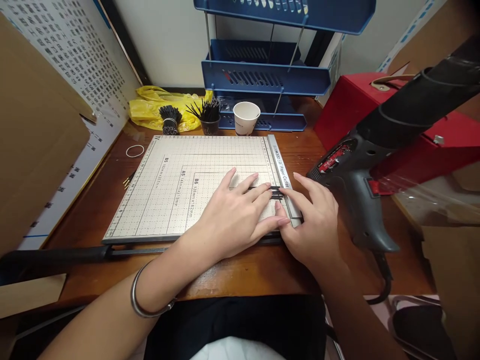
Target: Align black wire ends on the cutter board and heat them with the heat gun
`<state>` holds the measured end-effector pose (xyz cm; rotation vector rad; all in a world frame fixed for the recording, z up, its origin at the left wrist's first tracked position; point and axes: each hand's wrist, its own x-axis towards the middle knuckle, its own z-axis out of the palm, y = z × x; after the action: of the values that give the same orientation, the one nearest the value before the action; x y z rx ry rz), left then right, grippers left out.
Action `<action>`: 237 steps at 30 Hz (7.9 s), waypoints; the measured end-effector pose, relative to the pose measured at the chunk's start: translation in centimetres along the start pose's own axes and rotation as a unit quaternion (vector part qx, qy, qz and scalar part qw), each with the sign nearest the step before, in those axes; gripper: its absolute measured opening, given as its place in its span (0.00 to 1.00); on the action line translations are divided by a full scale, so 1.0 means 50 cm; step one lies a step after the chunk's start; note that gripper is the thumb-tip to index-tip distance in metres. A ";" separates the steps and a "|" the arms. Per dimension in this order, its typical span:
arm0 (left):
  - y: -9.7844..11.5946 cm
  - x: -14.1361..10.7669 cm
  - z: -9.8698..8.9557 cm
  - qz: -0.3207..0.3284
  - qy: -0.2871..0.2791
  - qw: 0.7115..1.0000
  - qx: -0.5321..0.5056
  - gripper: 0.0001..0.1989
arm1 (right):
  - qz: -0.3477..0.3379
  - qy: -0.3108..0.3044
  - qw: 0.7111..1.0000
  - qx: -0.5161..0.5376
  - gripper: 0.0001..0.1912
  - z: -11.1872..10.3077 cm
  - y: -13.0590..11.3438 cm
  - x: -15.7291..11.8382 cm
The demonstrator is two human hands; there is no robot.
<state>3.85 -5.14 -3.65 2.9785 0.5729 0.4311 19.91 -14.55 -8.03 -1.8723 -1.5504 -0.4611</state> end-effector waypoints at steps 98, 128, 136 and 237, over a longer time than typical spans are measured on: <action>0.004 -0.012 0.002 0.060 0.072 0.996 -0.001 0.27 | 0.033 0.012 0.997 0.065 0.05 0.004 0.007 0.003; 0.001 -0.012 0.002 0.040 0.034 0.998 -0.030 0.29 | 0.020 -0.009 0.998 0.065 0.04 -0.002 0.004 0.006; -0.004 -0.006 0.008 0.033 0.087 0.996 -0.006 0.12 | 0.010 -0.048 0.995 0.083 0.04 -0.007 0.009 0.010; -0.027 0.065 -0.018 -0.073 -0.003 0.997 -0.009 0.10 | 0.075 0.022 0.991 0.108 0.06 0.009 0.010 0.013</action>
<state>6.00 -2.65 -2.15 2.8938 0.7758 0.4130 20.46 -13.79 -8.06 -1.7819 -1.3606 -0.2537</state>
